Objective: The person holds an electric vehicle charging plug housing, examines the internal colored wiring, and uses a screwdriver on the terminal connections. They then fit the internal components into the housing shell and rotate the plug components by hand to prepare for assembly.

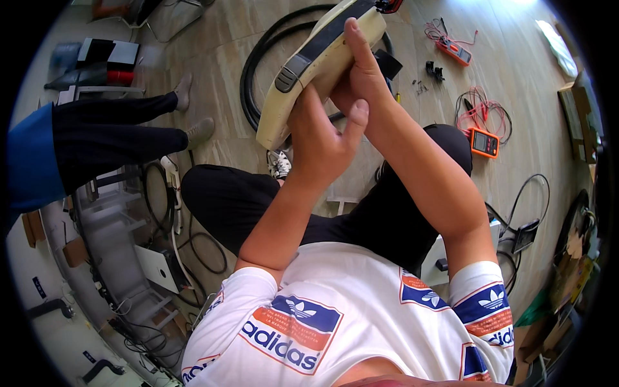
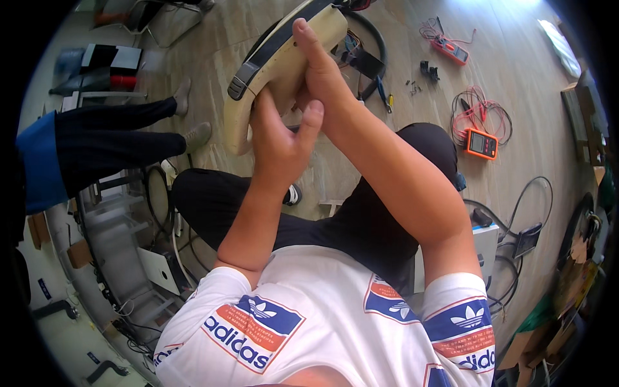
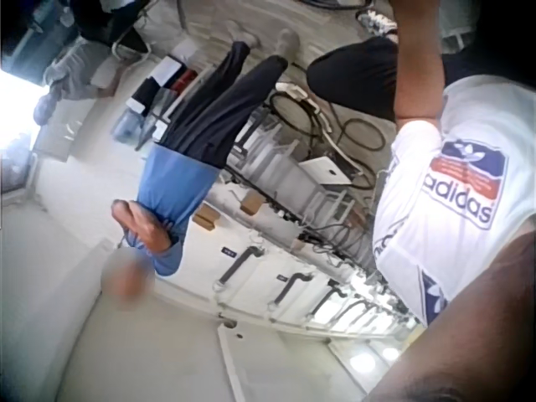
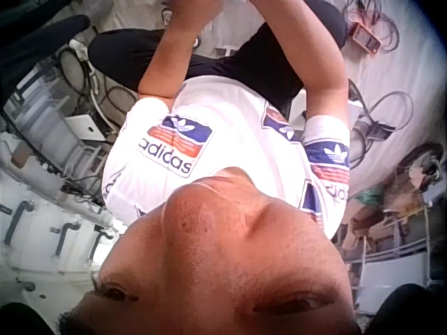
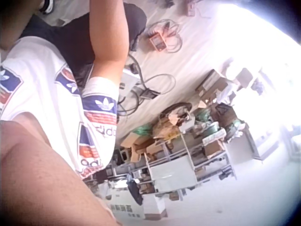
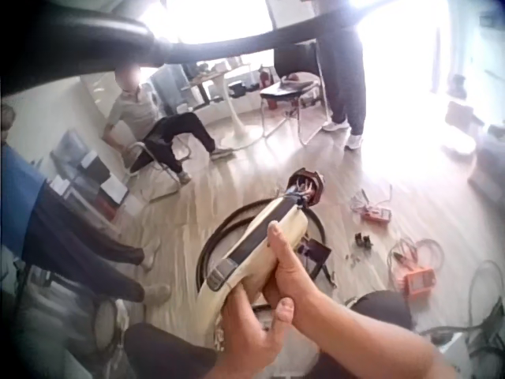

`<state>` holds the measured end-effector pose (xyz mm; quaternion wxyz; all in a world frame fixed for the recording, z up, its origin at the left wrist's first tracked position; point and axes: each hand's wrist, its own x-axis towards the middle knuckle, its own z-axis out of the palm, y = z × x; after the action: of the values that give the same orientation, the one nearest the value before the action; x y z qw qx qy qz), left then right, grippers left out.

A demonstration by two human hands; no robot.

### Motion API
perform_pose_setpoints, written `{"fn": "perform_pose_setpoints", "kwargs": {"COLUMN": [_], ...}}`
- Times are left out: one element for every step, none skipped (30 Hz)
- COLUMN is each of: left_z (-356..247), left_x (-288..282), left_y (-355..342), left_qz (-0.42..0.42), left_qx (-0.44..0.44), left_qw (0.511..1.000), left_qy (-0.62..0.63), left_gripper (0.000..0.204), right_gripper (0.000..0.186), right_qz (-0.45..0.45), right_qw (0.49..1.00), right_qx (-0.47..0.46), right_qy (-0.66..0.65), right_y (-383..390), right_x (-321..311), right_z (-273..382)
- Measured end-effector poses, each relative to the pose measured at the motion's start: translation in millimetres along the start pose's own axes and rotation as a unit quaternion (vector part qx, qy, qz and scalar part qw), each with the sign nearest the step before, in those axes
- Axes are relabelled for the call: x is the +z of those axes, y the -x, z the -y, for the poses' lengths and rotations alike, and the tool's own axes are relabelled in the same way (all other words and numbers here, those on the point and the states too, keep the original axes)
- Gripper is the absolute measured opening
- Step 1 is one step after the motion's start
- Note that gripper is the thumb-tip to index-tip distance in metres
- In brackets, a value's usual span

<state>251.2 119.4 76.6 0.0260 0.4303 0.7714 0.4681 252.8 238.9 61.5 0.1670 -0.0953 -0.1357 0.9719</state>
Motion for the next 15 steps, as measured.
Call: {"fn": "perform_pose_setpoints", "kwargs": {"left_z": [-4.1, -8.1, -12.7, -19.1, -22.6, -23.8, -25.1, -18.1, -16.6, -16.6, -16.4, -15.2, -14.1, -12.8, -12.9], "left_x": [3.6, 8.4, 11.9, 11.6, 8.4, 2.6, -3.2, -7.2, -15.7, -26.2, -30.6, -30.8, -30.5, -29.7, -26.1], "left_y": [8.2, 17.5, 27.0, 34.0, 42.3, 50.2, 55.3, 62.3, 67.4, 72.2, 74.8, 76.3, 77.8, 79.8, 82.8], "left_qz": [-0.001, -0.002, -0.004, 0.030, 0.061, 0.089, 0.119, 0.102, 0.096, 0.090, 0.083, 0.102, 0.121, 0.139, 0.139], "left_qx": [0.020, 0.040, 0.060, 0.061, 0.043, 0.025, 0.009, -0.007, -0.033, -0.061, -0.089, -0.108, -0.127, -0.145, -0.133], "left_qw": [0.998, 0.992, 0.982, 0.981, 0.988, 0.991, 0.992, 0.995, 0.995, 0.993, 0.991, 0.988, 0.983, 0.978, 0.981], "left_qy": [-0.061, -0.121, -0.179, -0.181, -0.138, -0.095, -0.052, 0.007, 0.025, 0.039, 0.053, 0.053, 0.052, 0.052, 0.032], "left_gripper": [0.083, 0.086, 0.088, 0.092, 0.091, 0.089, 0.088, 0.084, 0.083, 0.083, 0.082, 0.085, 0.087, 0.090, 0.093], "right_gripper": [0.059, 0.058, 0.057, 0.056, 0.055, 0.056, 0.056, 0.056, 0.057, 0.058, 0.058, 0.059, 0.060, 0.061, 0.062], "right_qz": [-0.005, -0.012, -0.028, -0.043, -0.059, -0.066, -0.073, -0.081, -0.089, -0.090, -0.093, -0.093, -0.094, -0.104, -0.096], "right_qw": [1.000, 1.000, 0.999, 0.999, 0.997, 0.997, 0.996, 0.996, 0.995, 0.995, 0.995, 0.995, 0.995, 0.994, 0.995], "right_qx": [-0.009, -0.004, -0.007, -0.010, -0.015, -0.041, -0.043, -0.044, -0.047, -0.042, -0.038, -0.031, -0.024, -0.022, -0.022], "right_qy": [0.003, -0.012, -0.021, -0.029, -0.037, -0.010, -0.005, 0.001, 0.007, 0.005, 0.008, 0.012, 0.015, 0.023, 0.024], "right_y": [-1.8, -3.7, -3.7, -4.3, -4.1, 2.4, 3.9, 4.9, 6.6, 8.2, 11.2, 13.9, 17.0, 20.5, 22.4], "right_x": [-3.4, -9.7, -12.7, -14.6, -15.3, -9.3, -10.1, -12.7, -15.7, -17.6, -18.9, -19.1, -19.1, -18.9, -19.5], "right_z": [1.1, 2.0, 4.1, 6.2, 7.9, 8.4, 8.8, 8.5, 7.5, 5.6, 5.8, 3.9, 2.3, 0.7, -0.1]}}
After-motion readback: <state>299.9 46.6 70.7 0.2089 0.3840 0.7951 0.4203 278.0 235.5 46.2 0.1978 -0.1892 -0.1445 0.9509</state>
